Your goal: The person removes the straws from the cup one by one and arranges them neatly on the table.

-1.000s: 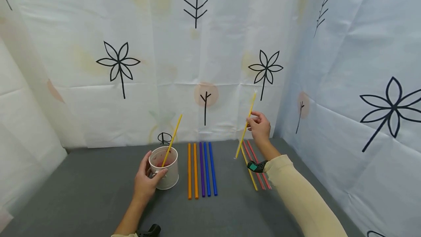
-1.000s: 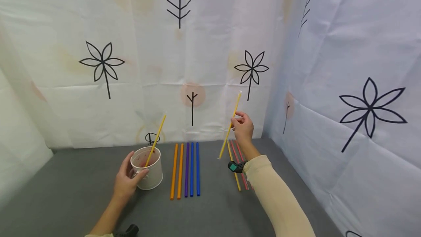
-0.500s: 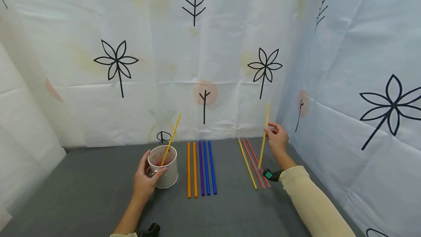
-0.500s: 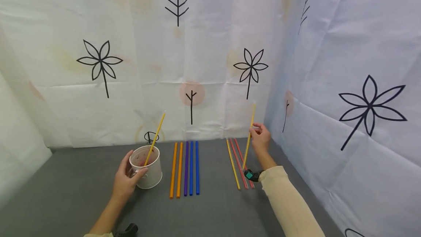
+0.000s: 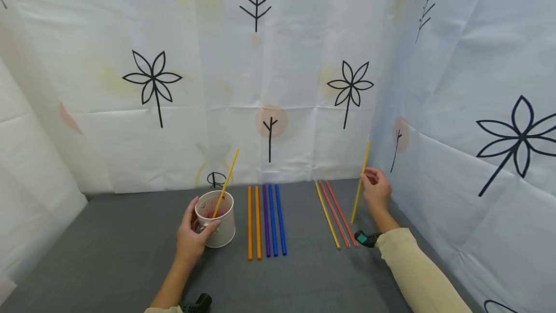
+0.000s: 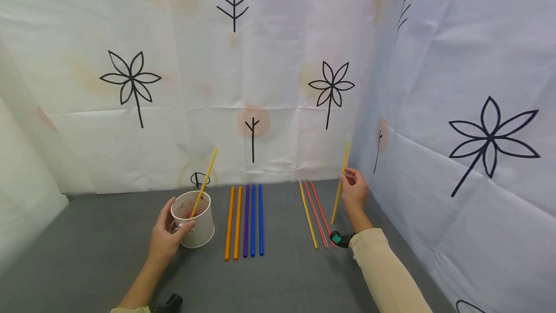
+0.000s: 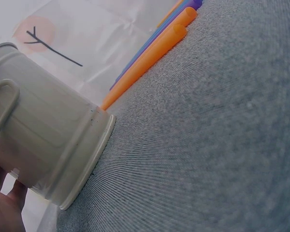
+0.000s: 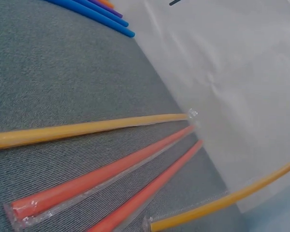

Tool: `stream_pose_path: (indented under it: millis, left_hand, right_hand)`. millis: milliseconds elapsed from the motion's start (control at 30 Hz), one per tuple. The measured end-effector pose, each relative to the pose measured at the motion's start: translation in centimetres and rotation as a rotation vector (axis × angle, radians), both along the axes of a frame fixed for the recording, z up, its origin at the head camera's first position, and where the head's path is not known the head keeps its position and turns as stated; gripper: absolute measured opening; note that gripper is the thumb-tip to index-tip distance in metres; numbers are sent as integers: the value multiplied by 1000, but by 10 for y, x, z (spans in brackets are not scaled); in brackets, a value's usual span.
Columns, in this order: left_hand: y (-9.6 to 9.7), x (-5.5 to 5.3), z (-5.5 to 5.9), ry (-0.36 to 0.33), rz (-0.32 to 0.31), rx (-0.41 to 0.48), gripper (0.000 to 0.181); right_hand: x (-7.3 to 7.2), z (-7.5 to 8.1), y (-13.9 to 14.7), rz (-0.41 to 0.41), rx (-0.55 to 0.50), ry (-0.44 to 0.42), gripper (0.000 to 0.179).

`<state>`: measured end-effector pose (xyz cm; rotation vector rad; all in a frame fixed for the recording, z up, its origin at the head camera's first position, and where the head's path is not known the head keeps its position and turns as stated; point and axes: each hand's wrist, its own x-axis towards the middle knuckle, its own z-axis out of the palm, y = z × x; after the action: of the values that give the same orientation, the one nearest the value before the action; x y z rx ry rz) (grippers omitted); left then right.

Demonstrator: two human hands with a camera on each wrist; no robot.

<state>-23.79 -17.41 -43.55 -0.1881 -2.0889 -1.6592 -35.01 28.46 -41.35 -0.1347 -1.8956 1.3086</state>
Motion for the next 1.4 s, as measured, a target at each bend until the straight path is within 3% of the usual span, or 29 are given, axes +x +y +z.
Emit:
stream_pose_path:
  millis: [200,433,800,1000,1133,1400]
  left_hand:
    - [0,0,1,-5,-1,4,77]
    - [0,-1,0,-13,7,-1,78]
    - [1,-3,0,-4,3,2,78]
    - [0,-3,-1,2,8,5,78]
    - [-1,-4,-2,-1,3,8,78]
    - [-1,-4,-1,0,-8,24,77]
  right_hand:
    - [4,-2,-1,1,33,-7,22]
    - [-2,-3,8,-7,103,-110,21]
    - [9,-26,21,54,156,-234,20]
    - [13,-29,23,66,165,-277,19]
    - [14,-31,27,108,162,-328,23]
    - [16,-34,38,212,291,-431,43]
